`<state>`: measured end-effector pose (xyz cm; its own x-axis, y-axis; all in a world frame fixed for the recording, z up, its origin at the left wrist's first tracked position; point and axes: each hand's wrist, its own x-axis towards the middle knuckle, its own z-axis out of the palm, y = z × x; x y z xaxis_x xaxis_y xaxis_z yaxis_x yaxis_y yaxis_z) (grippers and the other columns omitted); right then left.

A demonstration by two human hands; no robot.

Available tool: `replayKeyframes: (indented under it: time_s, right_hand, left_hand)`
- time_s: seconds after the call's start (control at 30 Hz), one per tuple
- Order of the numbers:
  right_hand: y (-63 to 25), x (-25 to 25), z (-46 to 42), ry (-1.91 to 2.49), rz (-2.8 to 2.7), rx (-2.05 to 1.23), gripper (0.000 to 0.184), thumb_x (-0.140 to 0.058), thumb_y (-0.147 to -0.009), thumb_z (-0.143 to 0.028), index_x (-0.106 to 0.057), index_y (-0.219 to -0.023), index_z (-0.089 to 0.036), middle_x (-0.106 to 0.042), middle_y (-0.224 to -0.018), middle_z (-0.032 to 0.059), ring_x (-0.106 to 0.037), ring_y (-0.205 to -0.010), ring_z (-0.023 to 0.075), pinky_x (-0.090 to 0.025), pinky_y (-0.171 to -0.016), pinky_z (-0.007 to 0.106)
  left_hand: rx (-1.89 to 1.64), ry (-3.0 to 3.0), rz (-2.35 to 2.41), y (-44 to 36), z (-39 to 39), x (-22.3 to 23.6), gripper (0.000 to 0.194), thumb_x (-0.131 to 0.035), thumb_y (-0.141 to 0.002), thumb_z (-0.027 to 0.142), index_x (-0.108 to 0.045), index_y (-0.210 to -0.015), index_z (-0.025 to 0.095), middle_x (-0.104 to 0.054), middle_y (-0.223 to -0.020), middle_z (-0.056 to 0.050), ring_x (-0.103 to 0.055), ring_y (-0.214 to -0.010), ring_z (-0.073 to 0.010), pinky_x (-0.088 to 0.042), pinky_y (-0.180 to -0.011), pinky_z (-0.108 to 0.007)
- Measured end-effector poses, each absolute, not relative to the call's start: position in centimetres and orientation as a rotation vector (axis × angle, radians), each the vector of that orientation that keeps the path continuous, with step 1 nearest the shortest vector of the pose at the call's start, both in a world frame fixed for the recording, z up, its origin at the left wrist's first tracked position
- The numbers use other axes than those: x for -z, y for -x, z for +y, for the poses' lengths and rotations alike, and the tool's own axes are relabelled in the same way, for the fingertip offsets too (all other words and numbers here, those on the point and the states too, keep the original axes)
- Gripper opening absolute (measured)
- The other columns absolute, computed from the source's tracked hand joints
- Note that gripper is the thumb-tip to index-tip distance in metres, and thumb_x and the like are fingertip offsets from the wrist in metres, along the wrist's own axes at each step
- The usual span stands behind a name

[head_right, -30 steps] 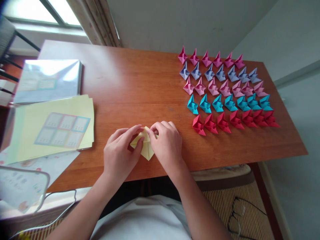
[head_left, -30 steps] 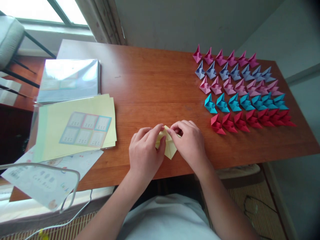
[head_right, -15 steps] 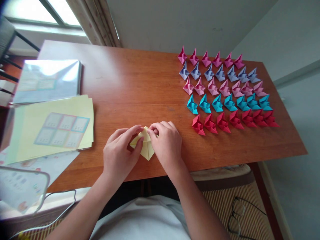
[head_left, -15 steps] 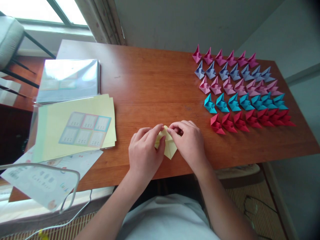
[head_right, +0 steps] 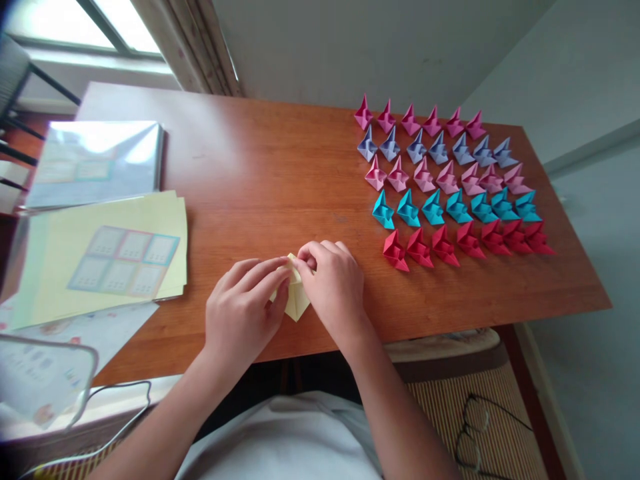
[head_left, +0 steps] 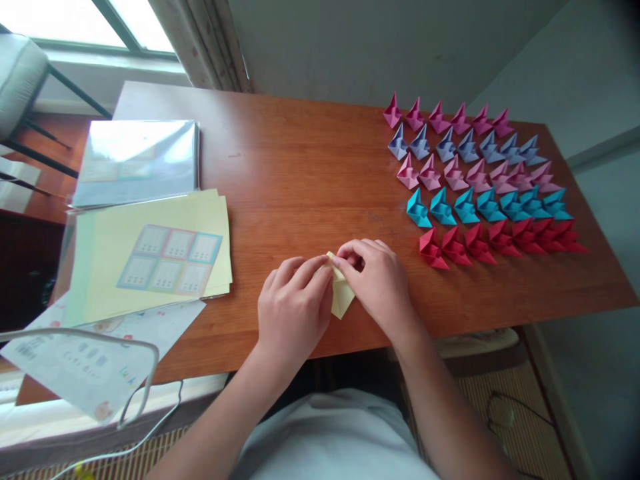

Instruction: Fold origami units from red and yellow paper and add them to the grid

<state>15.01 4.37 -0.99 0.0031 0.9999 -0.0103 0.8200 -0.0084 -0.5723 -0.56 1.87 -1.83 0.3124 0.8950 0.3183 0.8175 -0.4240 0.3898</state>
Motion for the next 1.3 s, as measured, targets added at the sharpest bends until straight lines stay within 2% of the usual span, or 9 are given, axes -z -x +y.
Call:
replayKeyframes:
  time_s: [0.3, 0.77, 0.97, 1.13, 1.3]
  right_hand:
    - [-16.5, 0.8, 6.3, 1.746, -2.035, -0.612, 0.015, -0.076, -0.087, -0.033, -0.07, -0.075, -0.025, -0.066, -0.082, 0.0017, -0.055, -0.086, 0.0206, -0.043, -0.075, 0.032]
    - [-17.2, 0.6, 8.2, 1.733, -2.12, -0.696, 0.026, -0.08, -0.081, -0.037, -0.064, -0.066, -0.022, -0.063, -0.075, -0.0017, -0.054, -0.079, 0.0166, -0.036, -0.067, 0.029]
    - [-17.1, 0.4, 8.5, 1.766, -2.17, -0.672, 0.029, -0.079, -0.082, -0.04, -0.063, -0.065, -0.022, -0.063, -0.075, -0.0011, -0.053, -0.078, 0.0168, -0.032, -0.064, 0.029]
    - [-17.1, 0.4, 8.5, 1.765, -2.196, -0.674, 0.026, -0.078, -0.082, -0.035, -0.063, -0.067, -0.022, -0.063, -0.076, -0.001, -0.052, -0.078, 0.0166, -0.032, -0.065, 0.029]
    - [-17.2, 0.5, 8.5, 1.765, -2.195, -0.668, 0.027, -0.082, -0.079, -0.036, -0.063, -0.067, -0.022, -0.063, -0.077, -0.0014, -0.051, -0.078, 0.0168, -0.032, -0.064, 0.029]
  left_hand:
    - [-0.656, -2.597, 1.525, 1.2, 1.6, 2.0, 0.021, -0.059, -0.093, 0.02, -0.071, -0.111, 0.021, -0.073, -0.127, -0.001, -0.065, -0.108, -0.0272, -0.049, -0.08, -0.04]
    - [-0.674, -2.572, 1.479, 1.6, 1.8, 2.2, 0.023, -0.059, -0.093, 0.018, -0.07, -0.113, 0.023, -0.072, -0.129, 0.001, -0.064, -0.11, -0.0272, -0.049, -0.084, -0.04]
    - [-0.62, -2.598, 1.466, 1.5, 1.4, 1.7, 0.028, -0.056, -0.093, 0.017, -0.068, -0.118, 0.02, -0.07, -0.132, -0.006, -0.065, -0.114, -0.0298, -0.05, -0.089, -0.043]
    - [-0.615, -2.671, 1.403, 0.2, 0.0, 0.7, 0.036, -0.056, -0.092, 0.013, -0.064, -0.126, 0.009, -0.066, -0.136, -0.015, -0.061, -0.125, -0.0315, -0.045, -0.107, -0.045]
    - [-0.485, -2.665, 1.393, -1.1, -1.1, 0.8, 0.046, -0.053, -0.096, 0.022, -0.054, -0.137, 0.0, -0.058, -0.144, -0.023, -0.053, -0.136, -0.034, -0.045, -0.113, -0.045]
